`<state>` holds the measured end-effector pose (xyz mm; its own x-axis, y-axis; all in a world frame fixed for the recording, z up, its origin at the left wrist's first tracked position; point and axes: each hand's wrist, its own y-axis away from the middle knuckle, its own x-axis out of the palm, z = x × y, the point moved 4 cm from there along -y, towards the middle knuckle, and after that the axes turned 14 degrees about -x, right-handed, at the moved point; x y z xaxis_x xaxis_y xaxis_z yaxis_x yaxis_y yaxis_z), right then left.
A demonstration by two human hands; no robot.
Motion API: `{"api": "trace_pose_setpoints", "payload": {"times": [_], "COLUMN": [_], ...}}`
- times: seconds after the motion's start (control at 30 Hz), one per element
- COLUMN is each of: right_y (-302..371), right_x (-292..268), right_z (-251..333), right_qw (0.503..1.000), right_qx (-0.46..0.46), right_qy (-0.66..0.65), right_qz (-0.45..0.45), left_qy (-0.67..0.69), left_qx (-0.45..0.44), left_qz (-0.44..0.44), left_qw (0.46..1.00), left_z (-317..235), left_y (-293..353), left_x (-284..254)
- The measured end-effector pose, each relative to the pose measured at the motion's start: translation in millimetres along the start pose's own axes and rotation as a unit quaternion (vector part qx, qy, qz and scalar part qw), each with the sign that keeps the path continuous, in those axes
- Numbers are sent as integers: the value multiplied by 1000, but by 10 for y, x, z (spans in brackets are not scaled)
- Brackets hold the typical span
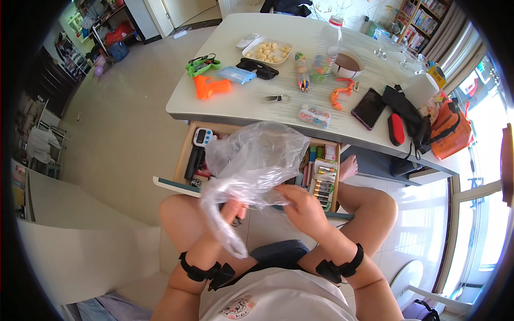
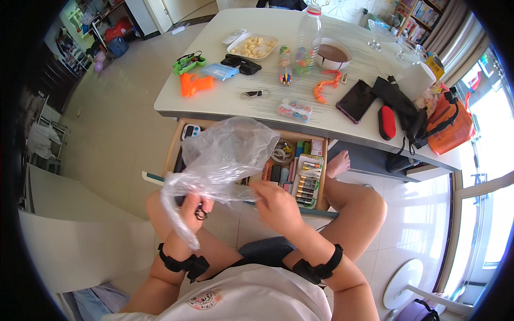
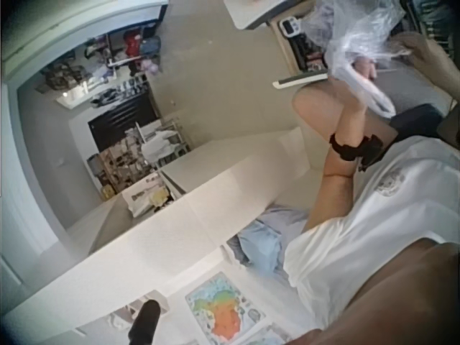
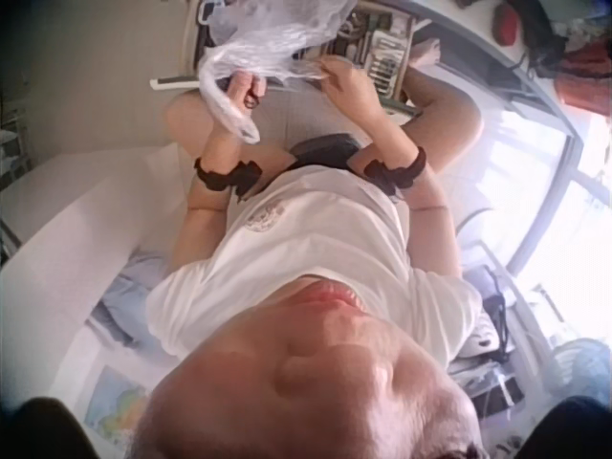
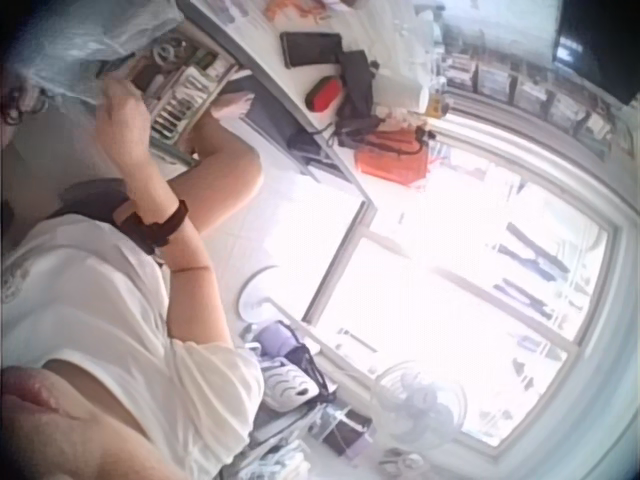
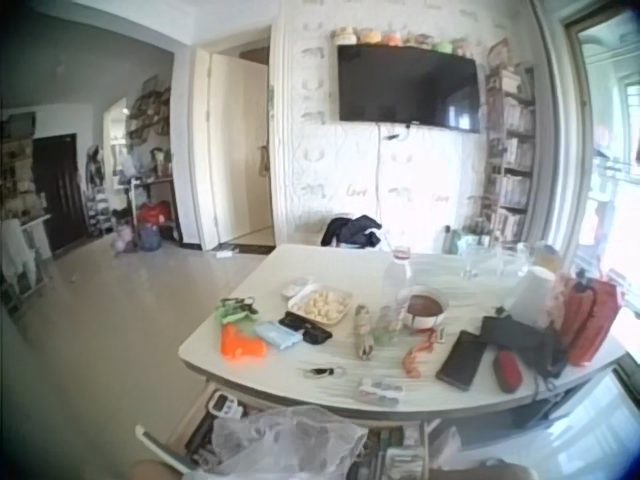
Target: Organize a desk drawer by sorting and placing various small items into it.
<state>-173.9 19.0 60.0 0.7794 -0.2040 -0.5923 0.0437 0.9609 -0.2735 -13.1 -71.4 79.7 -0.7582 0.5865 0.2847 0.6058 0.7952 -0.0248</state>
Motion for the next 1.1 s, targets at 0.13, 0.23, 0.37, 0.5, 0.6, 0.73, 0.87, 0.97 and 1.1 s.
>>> {"api": "trace_pose_setpoints", "payload": {"times": [0.13,0.23,0.37,0.5,0.6,0.73,0.87,0.97,1.1], "right_y": [113,58,98,111,90,111,54,90,118], "right_x": [-93,-289,-265,-181,-49,54,25,-49,-165], "right_z": [-501,-482,-463,-376,-210,-85,150,116,14], "right_qw": [916,760,723,827,889,912,924,912,869], "right_qx": [220,253,222,241,208,206,192,217,248], "right_qy": [-307,-508,-573,-481,-400,-352,-324,-341,-425], "right_qz": [-136,-318,-315,-164,-78,39,74,72,62], "left_qy": [42,-3,119,-250,-121,-352,-320,-78,111], "left_qx": [-127,-60,-244,-170,75,114,-177,-335,-385], "left_qz": [-183,-241,-277,-315,-339,-17,124,87,-38], "left_qw": [974,969,922,899,930,929,922,935,915], "left_z": [14,263,451,56,-148,-238,261,572,803], "left_y": [-52,-3,134,183,250,270,-30,-367,-556], "left_x": [-301,-821,-1010,-739,-765,-95,265,188,-2]}}
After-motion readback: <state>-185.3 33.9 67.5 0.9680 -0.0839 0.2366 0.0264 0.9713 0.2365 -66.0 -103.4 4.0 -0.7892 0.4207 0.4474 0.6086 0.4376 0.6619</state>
